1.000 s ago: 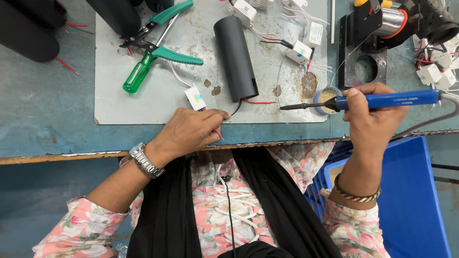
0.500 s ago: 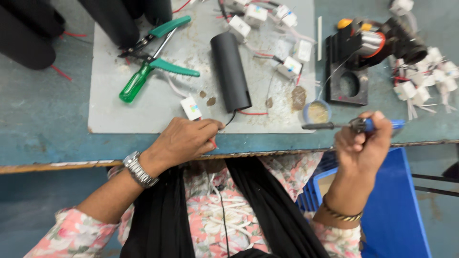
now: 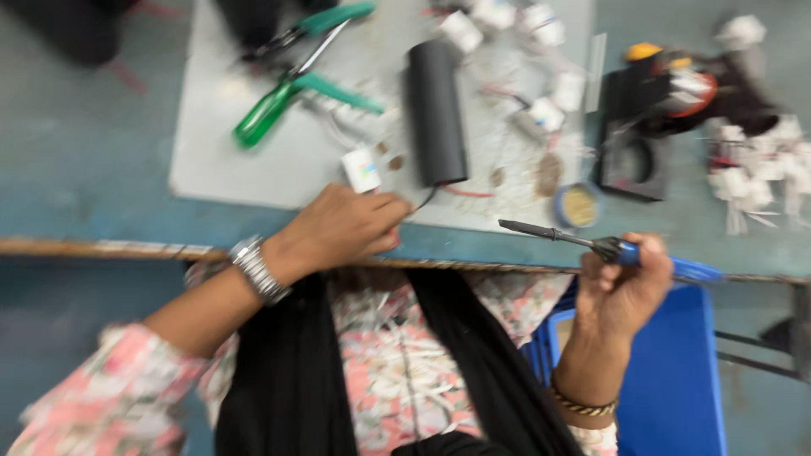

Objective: The person solders wires onto the terminal of a small white LED driver component at a workbench, dipping the wire in flux from a small cup and touching it with a blue soldering iron. They use green-handled pliers to strip and position wires, then set the finished component aside and pick up the next one.

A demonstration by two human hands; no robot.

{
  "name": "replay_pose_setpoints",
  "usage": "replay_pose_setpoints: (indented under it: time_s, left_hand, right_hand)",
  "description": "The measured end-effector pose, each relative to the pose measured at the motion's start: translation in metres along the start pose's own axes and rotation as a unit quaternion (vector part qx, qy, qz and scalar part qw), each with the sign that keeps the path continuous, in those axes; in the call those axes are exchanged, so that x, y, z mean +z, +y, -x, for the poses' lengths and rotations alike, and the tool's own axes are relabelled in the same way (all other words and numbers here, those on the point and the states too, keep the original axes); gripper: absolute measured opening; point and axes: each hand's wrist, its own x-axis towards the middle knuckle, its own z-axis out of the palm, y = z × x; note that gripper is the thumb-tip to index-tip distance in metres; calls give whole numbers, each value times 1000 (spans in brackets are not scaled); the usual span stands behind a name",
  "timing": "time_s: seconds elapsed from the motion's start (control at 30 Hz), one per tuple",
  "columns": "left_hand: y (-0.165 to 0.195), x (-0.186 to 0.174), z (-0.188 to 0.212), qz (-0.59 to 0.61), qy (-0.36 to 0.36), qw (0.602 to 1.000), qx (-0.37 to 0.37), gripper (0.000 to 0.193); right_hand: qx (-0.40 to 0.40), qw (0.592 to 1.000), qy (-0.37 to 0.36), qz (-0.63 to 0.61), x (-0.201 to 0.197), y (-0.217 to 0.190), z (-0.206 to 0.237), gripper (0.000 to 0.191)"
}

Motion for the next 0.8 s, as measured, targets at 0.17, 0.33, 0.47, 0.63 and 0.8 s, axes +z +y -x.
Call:
replay_pose_setpoints:
  time_s: [0.17,0.33,0.47,0.63,0.8]
  left_hand:
    - [-3,7,2,-10,16,1000,5,29]
    - [-3,6,2,5,29,999,17,28]
    - [-2,5,1,0,33,999,19,25]
    - [-2,5,0,0,34,999,21,23]
    - [-1,5,0,5,33,999,20,20]
  right_hand:
    - [-286,920,-41,263,12,33,29,29]
    - [-267,920,-47,284,29,50,42,30]
    - [-239,911,-92,324,39,50,47,27]
    - [-258,884,-138,364,48,53,47,22]
    - [-267,862,-170,397,53,55,44,17]
